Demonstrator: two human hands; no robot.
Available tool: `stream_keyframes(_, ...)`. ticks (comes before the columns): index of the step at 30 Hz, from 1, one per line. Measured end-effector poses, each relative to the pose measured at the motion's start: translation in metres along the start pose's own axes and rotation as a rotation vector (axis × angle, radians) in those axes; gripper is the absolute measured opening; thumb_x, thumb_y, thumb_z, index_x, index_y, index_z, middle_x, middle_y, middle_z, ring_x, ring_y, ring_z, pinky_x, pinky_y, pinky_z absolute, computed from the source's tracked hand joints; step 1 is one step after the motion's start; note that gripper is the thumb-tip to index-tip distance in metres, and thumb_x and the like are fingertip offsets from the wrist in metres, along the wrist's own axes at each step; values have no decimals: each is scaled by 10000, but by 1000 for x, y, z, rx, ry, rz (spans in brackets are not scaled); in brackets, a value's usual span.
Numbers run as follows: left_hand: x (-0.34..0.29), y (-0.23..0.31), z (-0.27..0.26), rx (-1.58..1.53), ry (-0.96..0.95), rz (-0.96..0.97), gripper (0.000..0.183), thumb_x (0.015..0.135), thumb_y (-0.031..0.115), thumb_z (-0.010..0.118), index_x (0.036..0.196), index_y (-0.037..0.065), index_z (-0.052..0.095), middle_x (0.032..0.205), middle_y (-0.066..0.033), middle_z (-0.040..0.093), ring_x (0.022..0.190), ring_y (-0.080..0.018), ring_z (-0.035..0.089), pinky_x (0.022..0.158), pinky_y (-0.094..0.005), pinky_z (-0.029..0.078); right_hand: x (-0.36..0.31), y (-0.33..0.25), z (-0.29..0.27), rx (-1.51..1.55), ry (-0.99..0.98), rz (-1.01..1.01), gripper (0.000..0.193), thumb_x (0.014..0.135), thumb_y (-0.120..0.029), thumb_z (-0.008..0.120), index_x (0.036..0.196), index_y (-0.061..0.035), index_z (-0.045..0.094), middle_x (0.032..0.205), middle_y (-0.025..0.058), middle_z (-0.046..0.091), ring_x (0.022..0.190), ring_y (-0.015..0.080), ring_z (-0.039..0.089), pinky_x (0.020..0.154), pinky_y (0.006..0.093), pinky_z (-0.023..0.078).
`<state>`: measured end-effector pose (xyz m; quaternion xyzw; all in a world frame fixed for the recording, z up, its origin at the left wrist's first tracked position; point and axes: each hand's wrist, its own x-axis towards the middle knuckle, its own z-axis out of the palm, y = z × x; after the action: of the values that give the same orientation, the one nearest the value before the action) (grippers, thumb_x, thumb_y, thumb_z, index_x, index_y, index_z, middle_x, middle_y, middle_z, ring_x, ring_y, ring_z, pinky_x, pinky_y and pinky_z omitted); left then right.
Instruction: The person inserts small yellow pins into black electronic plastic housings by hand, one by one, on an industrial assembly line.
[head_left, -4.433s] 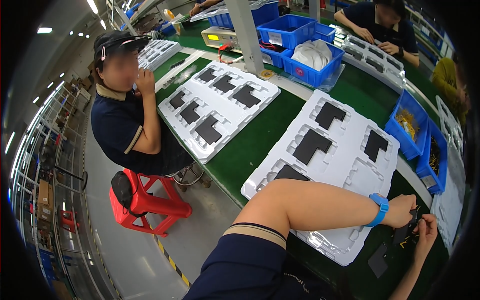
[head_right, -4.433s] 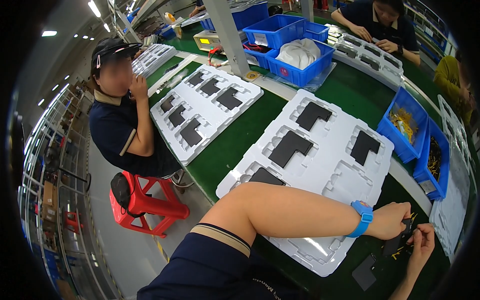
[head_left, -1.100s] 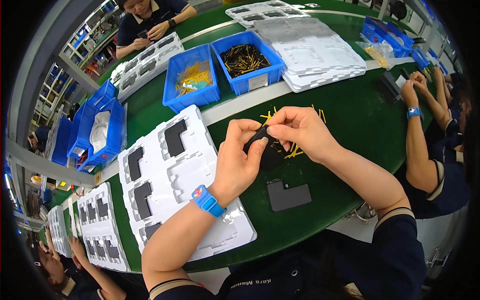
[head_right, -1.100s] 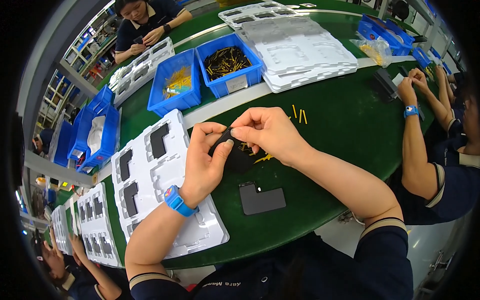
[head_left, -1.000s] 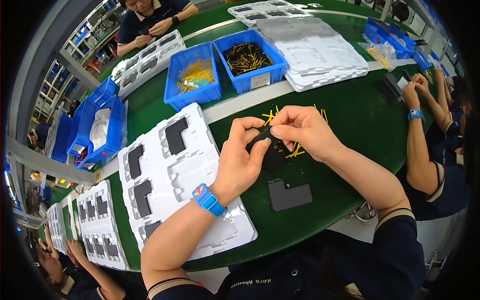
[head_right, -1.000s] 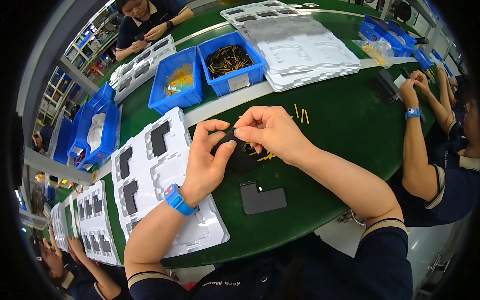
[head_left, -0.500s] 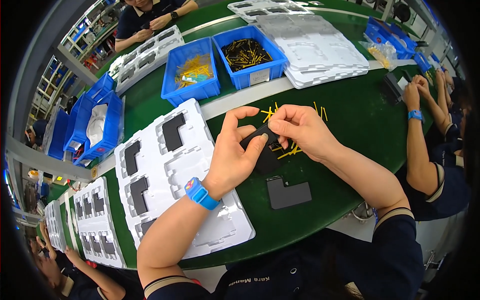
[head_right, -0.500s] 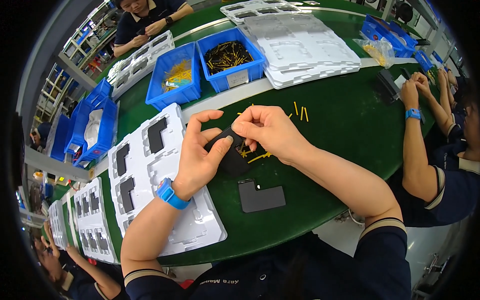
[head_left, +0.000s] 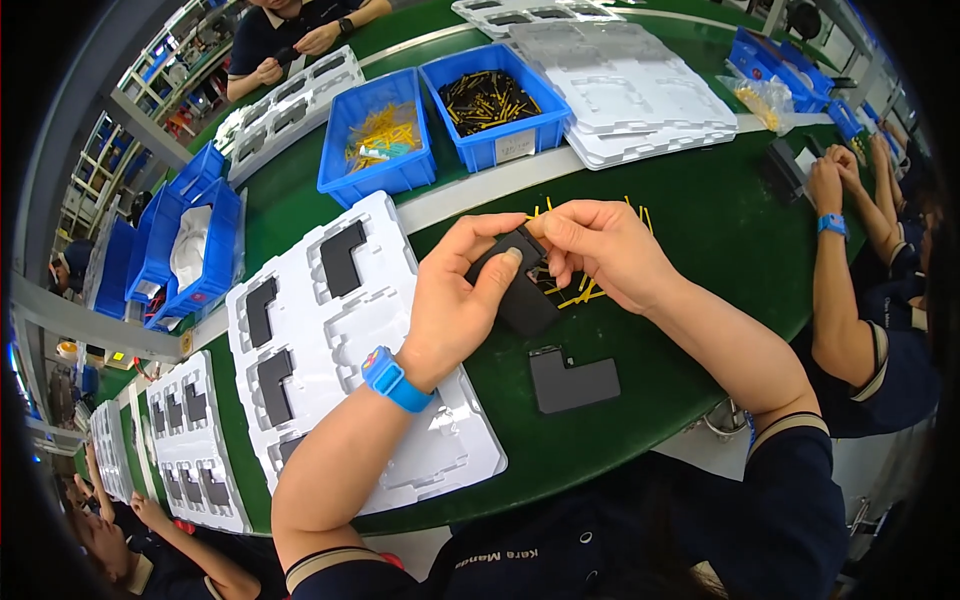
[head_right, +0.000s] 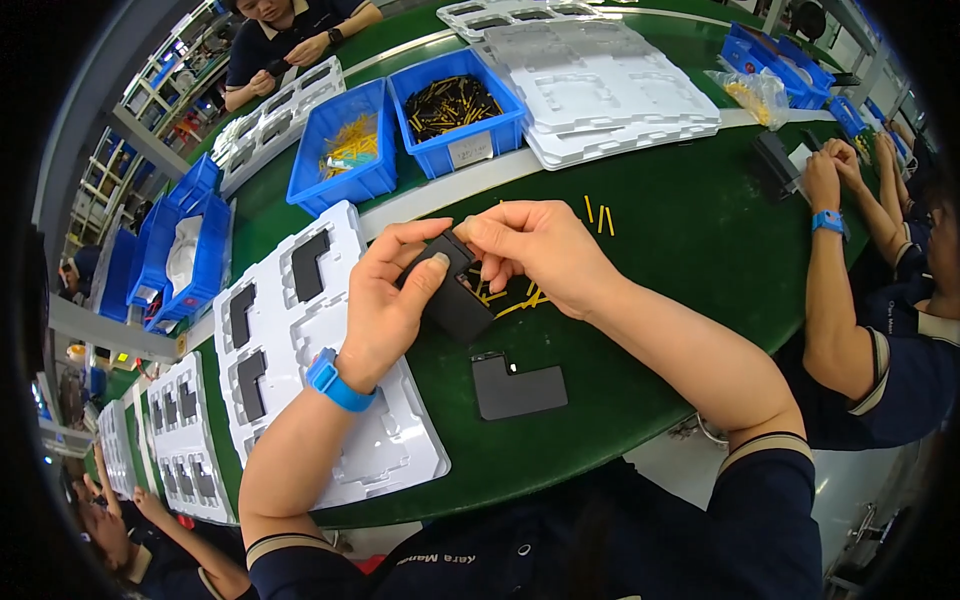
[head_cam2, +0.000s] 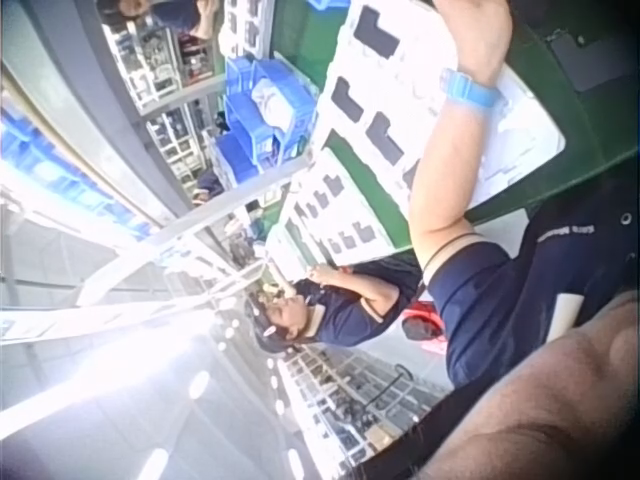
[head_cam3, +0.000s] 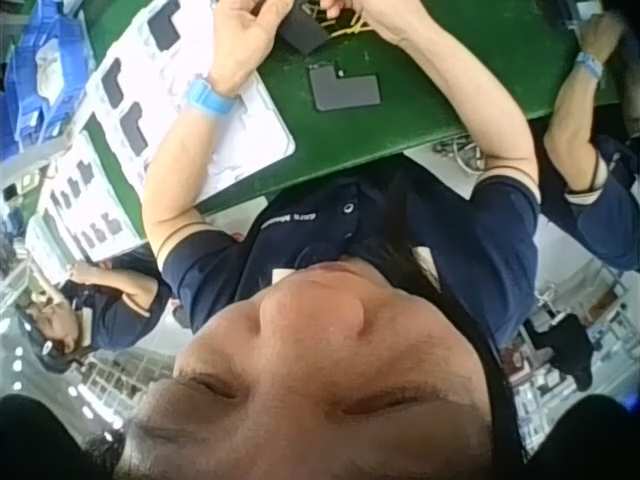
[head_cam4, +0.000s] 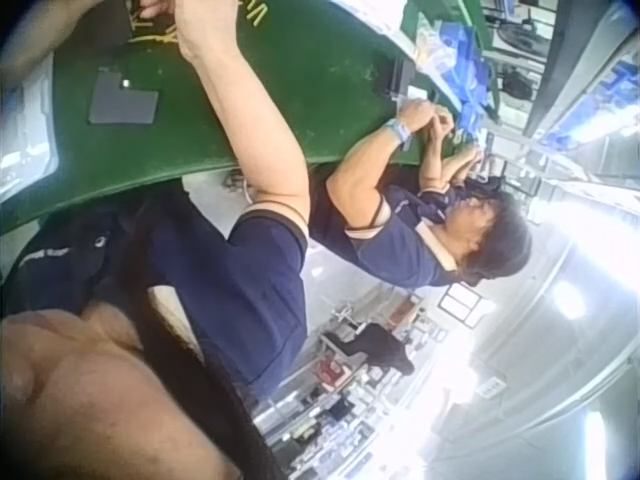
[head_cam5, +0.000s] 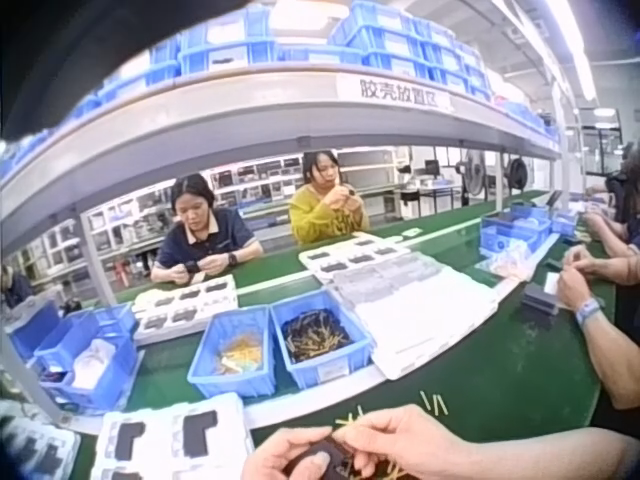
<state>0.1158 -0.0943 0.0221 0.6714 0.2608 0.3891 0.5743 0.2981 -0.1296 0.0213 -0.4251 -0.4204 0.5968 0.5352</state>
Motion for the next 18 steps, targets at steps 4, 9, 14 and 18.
stream_keyframes(4,2,-2,-3,-49,24,-22,262,879,-9,524,1140,15,529,961,-91,644,867,-87,566,768,-226,453,2,0,-4,-53,-17,20,244,882,-221,615,878,22,628,733,56,615,596,82,564,546,212,478)
stream_keyframes(9,2,-1,-2,-52,20,-88,259,878,-13,516,1135,11,530,936,-93,648,828,-81,566,743,-223,455,1,-1,-1,-145,-4,10,260,889,-238,606,849,19,613,714,53,604,575,81,556,536,208,477)
stream_keyframes(14,1,-5,1,55,-3,-13,287,865,-7,533,1152,9,525,906,-82,654,817,-72,568,738,-206,443,2,-2,-1,-156,-55,25,217,899,-220,594,842,-10,590,702,26,576,579,68,550,534,208,473)
stream_keyframes(18,0,-1,1,144,-11,-82,351,864,6,545,1210,7,485,891,-82,642,824,-90,582,747,-218,457,1,-1,3,-173,-15,1,184,888,-191,611,841,-15,583,712,5,556,582,57,523,523,204,455)
